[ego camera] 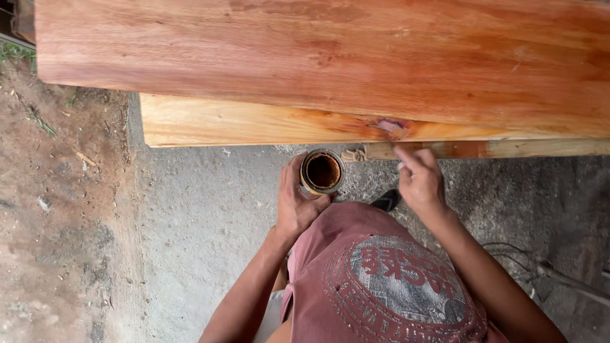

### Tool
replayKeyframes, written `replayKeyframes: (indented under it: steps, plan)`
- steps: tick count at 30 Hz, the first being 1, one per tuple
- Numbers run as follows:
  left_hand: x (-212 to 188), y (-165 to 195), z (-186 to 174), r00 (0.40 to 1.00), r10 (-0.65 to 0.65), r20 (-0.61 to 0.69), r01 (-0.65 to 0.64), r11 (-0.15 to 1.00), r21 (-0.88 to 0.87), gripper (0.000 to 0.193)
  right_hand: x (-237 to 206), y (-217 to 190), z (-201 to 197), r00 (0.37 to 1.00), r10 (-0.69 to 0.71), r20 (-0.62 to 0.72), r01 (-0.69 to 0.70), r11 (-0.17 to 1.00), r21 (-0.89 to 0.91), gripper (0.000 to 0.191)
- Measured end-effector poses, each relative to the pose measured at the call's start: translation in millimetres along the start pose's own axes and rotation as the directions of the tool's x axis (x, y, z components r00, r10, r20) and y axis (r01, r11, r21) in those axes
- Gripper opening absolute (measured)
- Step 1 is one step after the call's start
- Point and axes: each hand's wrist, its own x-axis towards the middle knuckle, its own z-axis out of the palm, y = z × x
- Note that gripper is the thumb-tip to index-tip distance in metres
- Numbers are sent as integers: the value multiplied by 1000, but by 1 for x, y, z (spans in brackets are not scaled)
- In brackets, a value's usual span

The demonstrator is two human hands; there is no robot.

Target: The person holds a can of wood stain in one hand and a small brush in the other, brushing stain along a long wooden board resting on supports. They periodically dip the brush back into the can, reposition along the board, and continue coating the surface, then step away at the end.

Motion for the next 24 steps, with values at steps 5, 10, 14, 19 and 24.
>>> replayKeyframes:
  steps: [5,10,14,19,24]
  plan:
    - [-8,-9,-15,998,-46,-36,46,999,-6,94,32,-27,24,982,-173,80,174,985,-3,38]
    - [-19,-15,-30,994,-46,-101,43,999,-30,94,50,-49,46,973,-178,143,192,977,-90,39]
    - [-22,-19,-38,993,-24,-115,20,999,-38,96,32,-64,23,951,-222,216,202,973,114,31]
    - [-18,-21,-43,946,276,-171,-294,951,-90,101,21,-100,-55,971,-219,96,219,976,16,32]
    - [-1,3,-45,911,348,-221,-388,905,-172,98,14,-160,-128,958,-277,68,285,943,-173,32]
